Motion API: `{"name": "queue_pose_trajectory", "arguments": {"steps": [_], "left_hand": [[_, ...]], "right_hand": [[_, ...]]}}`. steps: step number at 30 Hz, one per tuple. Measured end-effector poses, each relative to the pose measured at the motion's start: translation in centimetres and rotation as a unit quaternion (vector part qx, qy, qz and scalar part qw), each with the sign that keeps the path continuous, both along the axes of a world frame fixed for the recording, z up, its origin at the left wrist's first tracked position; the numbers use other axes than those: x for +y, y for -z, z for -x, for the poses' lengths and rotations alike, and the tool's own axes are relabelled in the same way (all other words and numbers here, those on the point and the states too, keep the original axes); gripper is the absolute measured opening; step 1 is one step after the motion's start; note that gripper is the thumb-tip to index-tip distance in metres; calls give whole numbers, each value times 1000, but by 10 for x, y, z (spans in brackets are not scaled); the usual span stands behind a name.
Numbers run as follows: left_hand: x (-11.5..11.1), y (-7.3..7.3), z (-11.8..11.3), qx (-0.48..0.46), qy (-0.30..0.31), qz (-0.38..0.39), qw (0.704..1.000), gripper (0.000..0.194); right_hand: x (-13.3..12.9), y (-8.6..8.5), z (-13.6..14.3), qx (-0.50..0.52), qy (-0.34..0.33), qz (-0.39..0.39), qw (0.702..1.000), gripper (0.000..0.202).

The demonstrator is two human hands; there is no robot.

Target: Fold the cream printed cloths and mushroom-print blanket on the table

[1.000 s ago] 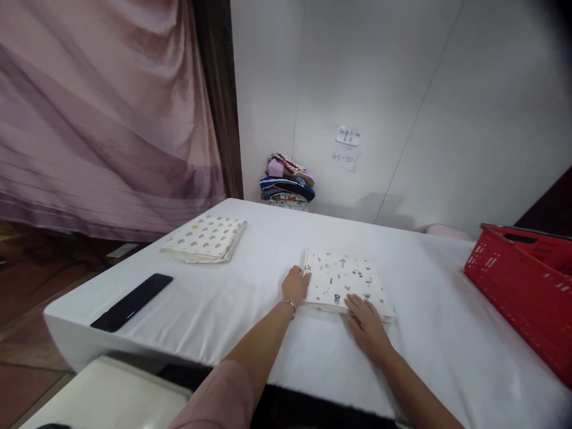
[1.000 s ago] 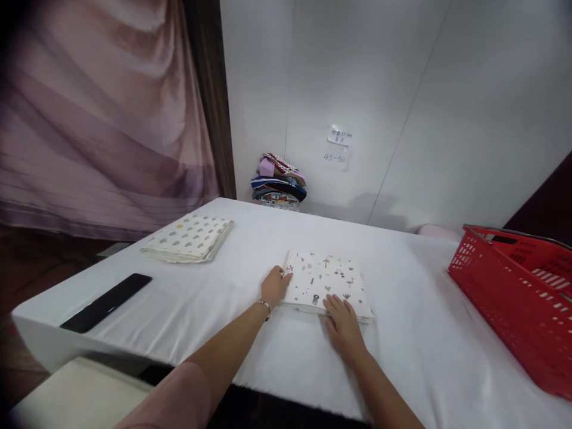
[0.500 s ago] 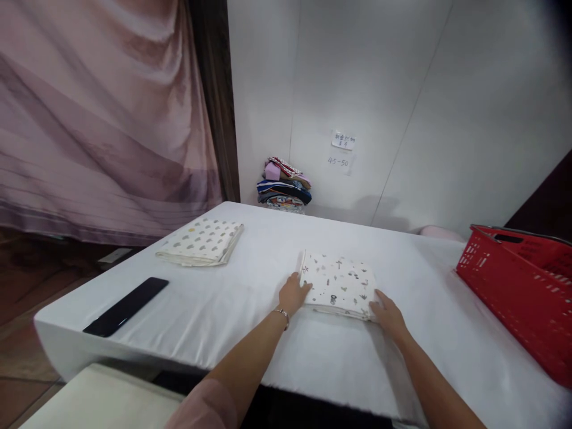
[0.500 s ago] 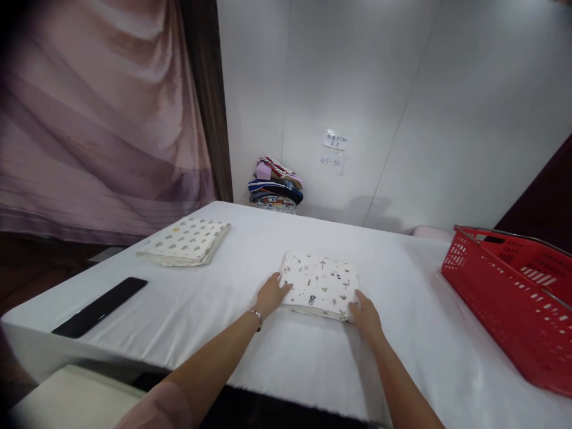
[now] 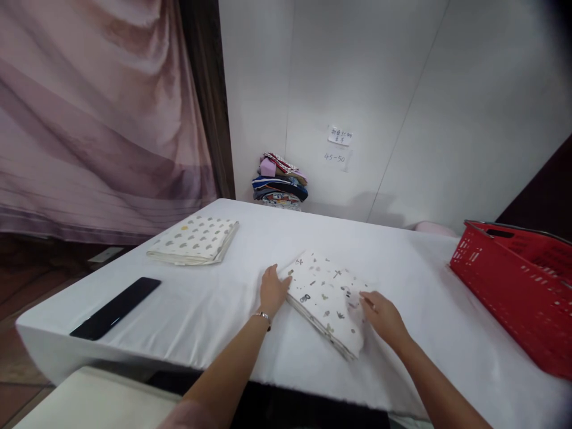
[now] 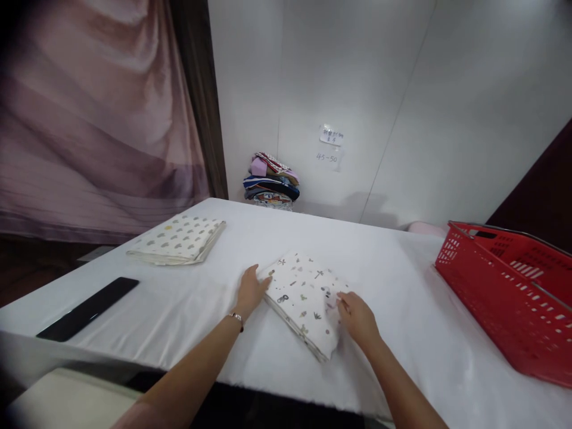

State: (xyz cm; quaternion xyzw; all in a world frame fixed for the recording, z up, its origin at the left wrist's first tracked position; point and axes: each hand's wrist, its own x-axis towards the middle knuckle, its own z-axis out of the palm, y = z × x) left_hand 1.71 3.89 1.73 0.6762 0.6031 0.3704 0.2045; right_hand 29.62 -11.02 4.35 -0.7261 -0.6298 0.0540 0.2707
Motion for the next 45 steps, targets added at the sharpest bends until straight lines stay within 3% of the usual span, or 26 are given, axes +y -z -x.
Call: {"name": "queue_pose_trajectory", "arguments": {"steps": [6, 8, 10, 13, 15, 18, 20, 22, 24, 28, 33, 35, 37, 41, 43, 45], "left_hand": [[-59, -2, 3, -142, 20, -24, 989, 50], [-80, -5, 3, -240, 46, 54, 968, 48], [-98, -8, 0, -350, 59, 185, 916, 49], [-118, -14, -5, -480, 75, 354, 799, 51], [-124, -19, -8, -520, 111, 400, 747, 49], [-123, -21, -13, -542, 161, 403, 720, 47], [-116, -20, -17, -553, 162, 401, 712, 49], [-108, -19, -20, -549, 147, 410, 713, 50], [-99, -19, -25, -533, 130, 428, 718, 50], [-84, -22, -34, -503, 118, 478, 710, 43], [-76, -21, -40, -467, 91, 497, 725, 34], [-76, -18, -41, -456, 89, 482, 743, 33], [-77, -15, -41, -434, 88, 434, 785, 32], [-75, -13, -39, -355, 88, 300, 881, 29], [-74, -14, -38, -357, 91, 303, 879, 29], [-72, -15, -39, -409, 98, 352, 836, 32]], "right_hand": [[83, 5, -26, -47, 25, 147, 988, 52], [98, 6, -30, -31, 30, 190, 981, 57], [107, 4, -34, -14, 26, 231, 972, 58], [108, -1, -40, 5, 8, 271, 963, 47], [101, -3, -46, 13, 3, 294, 956, 41], [79, -2, -57, 111, 10, 337, 935, 43], [61, 1, -64, 230, 4, 365, 902, 44], [45, 4, -66, 328, -2, 372, 868, 45], [33, 6, -64, 381, 9, 355, 854, 46], [22, 5, -56, 430, 33, 308, 848, 46], [20, 0, -54, 440, 46, 296, 846, 50], [21, -1, -54, 448, 35, 296, 843, 54], [23, 0, -54, 445, 27, 299, 844, 58], [31, 6, -51, 338, 72, 287, 893, 62], [38, 5, -49, 255, 88, 258, 928, 58], [48, 0, -49, 191, 80, 222, 953, 50]]}}
